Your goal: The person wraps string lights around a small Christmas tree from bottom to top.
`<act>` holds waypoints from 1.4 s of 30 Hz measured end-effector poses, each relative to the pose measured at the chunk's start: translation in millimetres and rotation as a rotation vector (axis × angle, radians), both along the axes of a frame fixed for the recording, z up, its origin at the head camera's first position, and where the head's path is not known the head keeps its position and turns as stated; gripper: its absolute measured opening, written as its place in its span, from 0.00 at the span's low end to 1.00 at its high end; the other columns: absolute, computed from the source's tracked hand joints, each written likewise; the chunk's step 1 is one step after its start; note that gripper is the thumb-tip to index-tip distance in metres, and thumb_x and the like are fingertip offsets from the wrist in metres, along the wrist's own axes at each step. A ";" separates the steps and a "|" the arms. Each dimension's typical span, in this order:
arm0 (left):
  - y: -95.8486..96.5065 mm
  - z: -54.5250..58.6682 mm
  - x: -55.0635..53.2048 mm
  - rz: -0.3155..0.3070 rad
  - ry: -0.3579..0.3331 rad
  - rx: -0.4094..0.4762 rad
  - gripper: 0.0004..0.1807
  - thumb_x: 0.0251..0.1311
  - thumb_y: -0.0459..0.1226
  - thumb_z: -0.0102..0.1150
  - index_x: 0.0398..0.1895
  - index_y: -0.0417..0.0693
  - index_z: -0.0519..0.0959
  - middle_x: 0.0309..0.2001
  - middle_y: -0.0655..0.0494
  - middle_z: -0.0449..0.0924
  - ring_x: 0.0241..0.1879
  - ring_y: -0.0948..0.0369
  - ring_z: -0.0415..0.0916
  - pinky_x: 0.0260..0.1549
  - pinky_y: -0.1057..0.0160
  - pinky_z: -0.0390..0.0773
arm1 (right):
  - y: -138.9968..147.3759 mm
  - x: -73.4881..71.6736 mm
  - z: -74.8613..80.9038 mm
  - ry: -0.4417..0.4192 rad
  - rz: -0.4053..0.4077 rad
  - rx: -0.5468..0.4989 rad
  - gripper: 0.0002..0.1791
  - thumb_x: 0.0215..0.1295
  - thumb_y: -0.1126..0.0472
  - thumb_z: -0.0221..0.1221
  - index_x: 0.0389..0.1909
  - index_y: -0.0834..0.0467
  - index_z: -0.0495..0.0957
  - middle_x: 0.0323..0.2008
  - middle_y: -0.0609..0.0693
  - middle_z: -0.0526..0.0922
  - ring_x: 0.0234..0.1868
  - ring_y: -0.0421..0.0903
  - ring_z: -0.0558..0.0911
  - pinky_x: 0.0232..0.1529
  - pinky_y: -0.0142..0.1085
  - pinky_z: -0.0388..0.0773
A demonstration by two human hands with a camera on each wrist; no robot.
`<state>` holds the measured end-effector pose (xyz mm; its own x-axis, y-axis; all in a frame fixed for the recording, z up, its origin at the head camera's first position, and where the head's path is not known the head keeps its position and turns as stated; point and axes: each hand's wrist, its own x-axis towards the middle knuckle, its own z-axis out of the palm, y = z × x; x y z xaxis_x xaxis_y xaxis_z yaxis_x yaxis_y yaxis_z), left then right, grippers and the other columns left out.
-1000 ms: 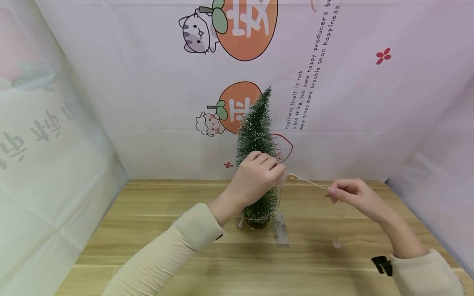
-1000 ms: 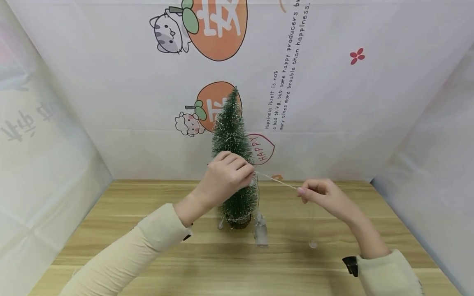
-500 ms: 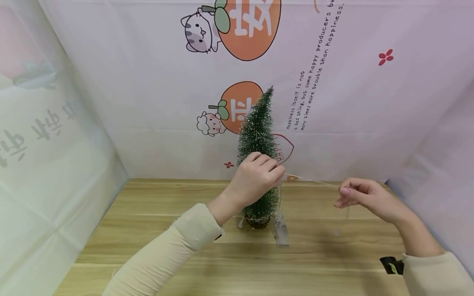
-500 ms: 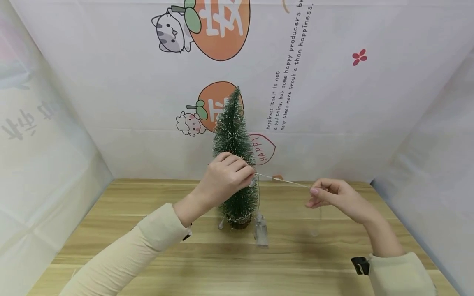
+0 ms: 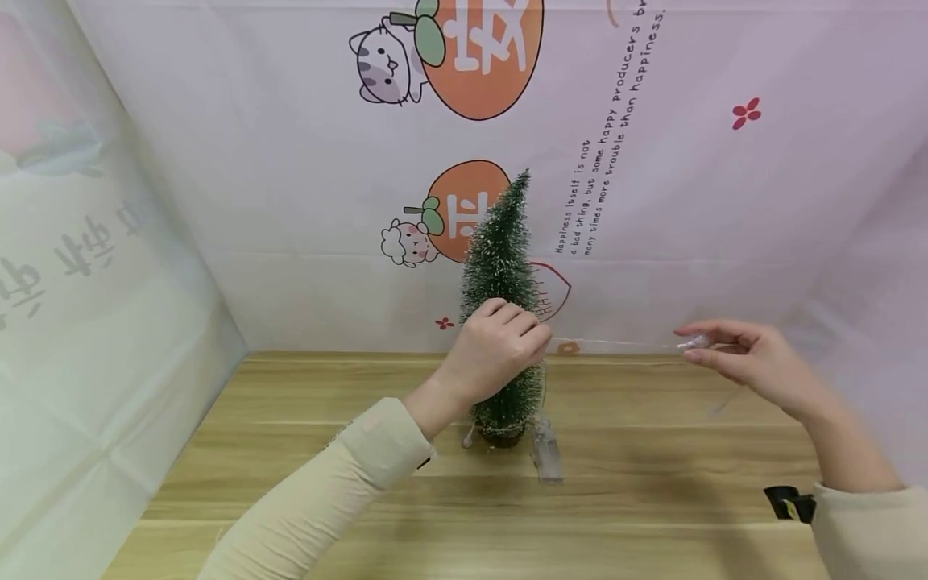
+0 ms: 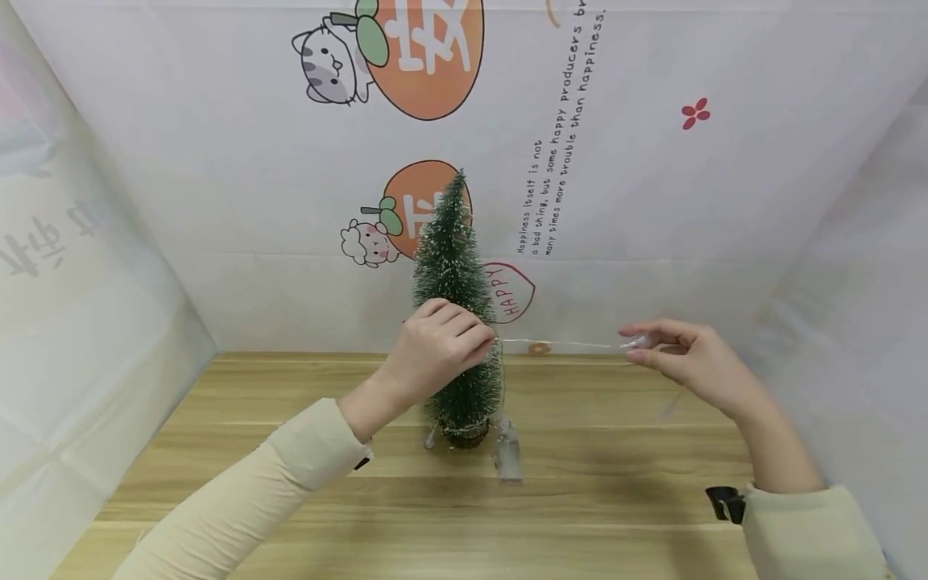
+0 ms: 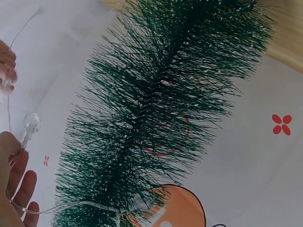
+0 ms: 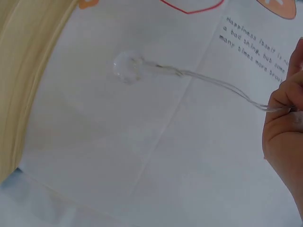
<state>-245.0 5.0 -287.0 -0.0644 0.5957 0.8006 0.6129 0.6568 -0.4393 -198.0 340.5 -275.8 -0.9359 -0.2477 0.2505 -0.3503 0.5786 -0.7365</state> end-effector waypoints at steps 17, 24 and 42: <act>5.9 8.8 -0.7 0.031 -0.011 0.014 0.07 0.62 0.40 0.55 0.29 0.56 0.83 0.30 0.66 0.85 0.33 0.67 0.80 0.42 0.68 0.79 | 25.5 0.4 40.4 0.125 -0.373 0.353 0.15 0.69 0.49 0.55 0.40 0.57 0.81 0.19 0.35 0.73 0.17 0.41 0.64 0.16 0.35 0.60; 9.8 4.4 0.4 0.028 -0.048 0.005 0.06 0.62 0.42 0.58 0.30 0.56 0.83 0.32 0.65 0.86 0.36 0.67 0.81 0.44 0.68 0.78 | 36.2 -2.7 56.8 0.052 -0.394 0.100 0.14 0.69 0.49 0.54 0.26 0.49 0.78 0.14 0.42 0.66 0.20 0.42 0.64 0.22 0.34 0.57; 7.1 2.0 -0.5 -0.007 -0.074 -0.001 0.08 0.62 0.41 0.60 0.41 0.58 0.85 0.41 0.66 0.86 0.45 0.66 0.80 0.51 0.68 0.78 | 23.8 -22.4 112.1 -0.199 -0.104 -0.759 0.12 0.67 0.60 0.53 0.30 0.59 0.84 0.23 0.46 0.80 0.21 0.39 0.70 0.22 0.29 0.65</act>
